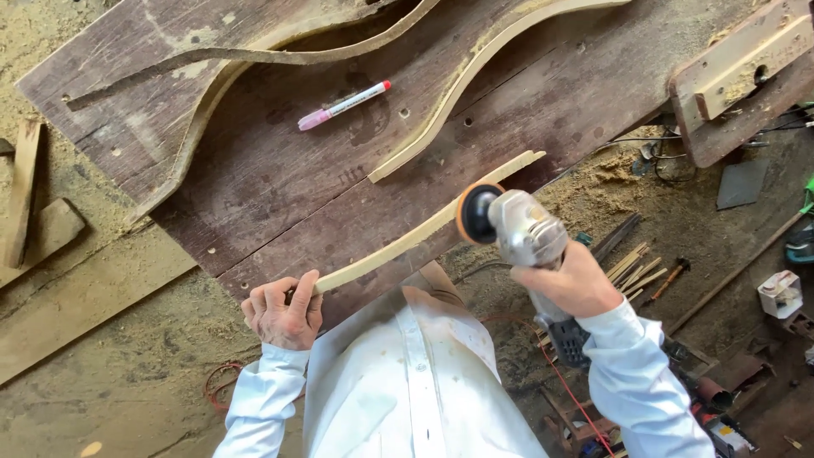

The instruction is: Using an angle grinder with a sanding disc to plane and smooth the edges of curved wood strips on a workbench.

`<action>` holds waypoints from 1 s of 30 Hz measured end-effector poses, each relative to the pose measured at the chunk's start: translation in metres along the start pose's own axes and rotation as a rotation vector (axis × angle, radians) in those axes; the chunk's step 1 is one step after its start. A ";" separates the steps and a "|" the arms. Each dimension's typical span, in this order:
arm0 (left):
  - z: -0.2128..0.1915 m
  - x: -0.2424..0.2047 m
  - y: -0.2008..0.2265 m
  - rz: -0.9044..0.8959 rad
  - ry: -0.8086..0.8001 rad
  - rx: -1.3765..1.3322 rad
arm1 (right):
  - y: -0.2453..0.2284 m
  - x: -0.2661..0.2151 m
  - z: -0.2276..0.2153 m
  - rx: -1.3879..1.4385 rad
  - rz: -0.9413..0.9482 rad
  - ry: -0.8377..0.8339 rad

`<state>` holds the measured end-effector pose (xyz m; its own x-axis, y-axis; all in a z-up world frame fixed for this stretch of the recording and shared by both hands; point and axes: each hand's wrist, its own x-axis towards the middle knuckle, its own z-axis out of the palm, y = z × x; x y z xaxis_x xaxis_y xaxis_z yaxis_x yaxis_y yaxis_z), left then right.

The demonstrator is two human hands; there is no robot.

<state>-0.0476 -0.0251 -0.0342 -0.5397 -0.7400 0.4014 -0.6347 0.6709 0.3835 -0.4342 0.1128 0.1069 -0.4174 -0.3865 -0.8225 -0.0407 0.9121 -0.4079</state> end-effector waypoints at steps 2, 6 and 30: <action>-0.003 0.002 0.001 0.002 0.004 0.014 | -0.015 -0.023 0.020 -0.081 0.051 0.026; -0.002 -0.001 0.000 -0.006 0.000 0.021 | -0.051 -0.049 0.048 -0.180 0.063 0.004; 0.002 -0.004 -0.002 -0.008 0.046 0.017 | -0.081 -0.065 0.077 -0.367 -0.005 0.015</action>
<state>-0.0454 -0.0236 -0.0383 -0.5084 -0.7424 0.4363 -0.6485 0.6634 0.3732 -0.3340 0.0531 0.1631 -0.4294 -0.3917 -0.8138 -0.3649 0.8995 -0.2404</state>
